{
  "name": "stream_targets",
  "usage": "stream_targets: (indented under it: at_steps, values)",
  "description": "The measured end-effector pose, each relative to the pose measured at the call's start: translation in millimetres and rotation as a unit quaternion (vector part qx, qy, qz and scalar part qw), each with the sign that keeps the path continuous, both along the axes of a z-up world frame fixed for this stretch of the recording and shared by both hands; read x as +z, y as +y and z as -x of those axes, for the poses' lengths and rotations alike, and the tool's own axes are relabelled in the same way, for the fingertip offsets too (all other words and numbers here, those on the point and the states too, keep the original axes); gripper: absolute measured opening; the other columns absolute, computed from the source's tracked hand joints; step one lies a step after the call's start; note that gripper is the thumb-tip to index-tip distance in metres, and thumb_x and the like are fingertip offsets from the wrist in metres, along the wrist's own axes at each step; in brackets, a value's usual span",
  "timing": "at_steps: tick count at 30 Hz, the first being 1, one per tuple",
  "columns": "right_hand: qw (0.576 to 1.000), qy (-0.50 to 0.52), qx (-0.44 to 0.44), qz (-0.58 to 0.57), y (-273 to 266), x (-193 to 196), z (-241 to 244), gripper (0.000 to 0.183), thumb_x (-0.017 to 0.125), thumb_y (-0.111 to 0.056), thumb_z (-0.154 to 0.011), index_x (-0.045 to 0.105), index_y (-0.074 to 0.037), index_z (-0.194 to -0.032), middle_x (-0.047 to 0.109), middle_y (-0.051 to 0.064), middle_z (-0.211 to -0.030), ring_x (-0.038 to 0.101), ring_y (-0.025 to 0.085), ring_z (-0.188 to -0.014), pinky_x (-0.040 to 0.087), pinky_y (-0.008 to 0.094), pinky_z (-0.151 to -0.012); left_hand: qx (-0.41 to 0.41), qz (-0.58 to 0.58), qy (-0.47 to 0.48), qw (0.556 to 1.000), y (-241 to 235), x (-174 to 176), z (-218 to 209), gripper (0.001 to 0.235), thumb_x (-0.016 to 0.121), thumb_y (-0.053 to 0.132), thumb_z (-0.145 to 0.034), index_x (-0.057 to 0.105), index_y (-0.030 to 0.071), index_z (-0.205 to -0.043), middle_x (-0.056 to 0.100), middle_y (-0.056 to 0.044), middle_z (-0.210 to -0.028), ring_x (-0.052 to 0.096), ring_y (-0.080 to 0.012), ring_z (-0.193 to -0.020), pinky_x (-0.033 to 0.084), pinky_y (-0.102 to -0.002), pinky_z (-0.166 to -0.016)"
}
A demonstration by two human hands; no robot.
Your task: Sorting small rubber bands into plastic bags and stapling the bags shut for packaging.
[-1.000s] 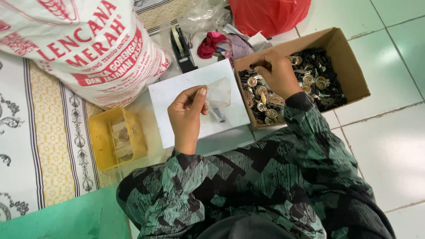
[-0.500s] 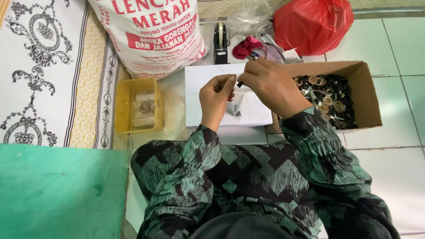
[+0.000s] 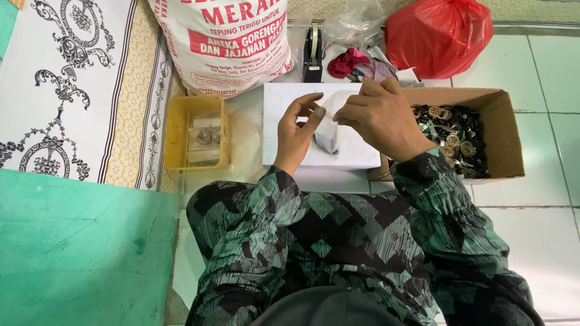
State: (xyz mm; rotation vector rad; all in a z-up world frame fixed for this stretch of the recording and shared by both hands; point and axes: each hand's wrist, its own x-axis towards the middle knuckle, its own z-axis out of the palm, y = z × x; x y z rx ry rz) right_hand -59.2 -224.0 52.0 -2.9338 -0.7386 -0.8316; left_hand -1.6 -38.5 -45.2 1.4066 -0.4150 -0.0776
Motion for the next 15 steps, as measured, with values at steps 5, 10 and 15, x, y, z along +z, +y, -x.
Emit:
stream_targets:
  at_steps: [5,10,15]
  values:
    - [0.993,0.049,0.052,-0.090,5,14,-1,0.010,0.078,-0.023,-0.098,0.074,-0.020,-0.090,0.071,-0.005,-0.088,0.058,0.020,-0.087,0.039,0.034,-0.077,-0.126,-0.156,-0.023,0.979,38,-41,-7,0.108,0.090,0.035,-0.079,0.028,0.012,-0.164,0.044,-0.019,-0.155,0.035,-0.0411,-0.144,0.032,-0.057,-0.120]
    - [0.969,0.100,0.108,-0.198,10,33,0,0.005,0.076,-0.010,-0.098,0.077,-0.012,-0.093,0.075,0.003,-0.094,0.062,0.028,-0.088,0.046,0.037,-0.077,-0.205,-0.194,0.046,0.958,51,-94,-4,0.120,0.099,0.037,-0.067,0.031,0.014,-0.163,0.044,-0.016,-0.160,0.031,-0.0427,-0.150,0.030,-0.055,-0.124]
    - [0.950,0.145,0.103,-0.258,2,39,-4,0.003,0.077,0.000,-0.097,0.077,0.000,-0.095,0.074,0.016,-0.093,0.066,0.038,-0.085,0.052,0.045,-0.077,-0.258,-0.138,0.150,0.944,53,-104,2,0.065,0.099,0.021,-0.069,0.073,0.009,-0.128,0.074,-0.016,-0.119,0.065,-0.0331,-0.119,0.048,-0.048,-0.106]
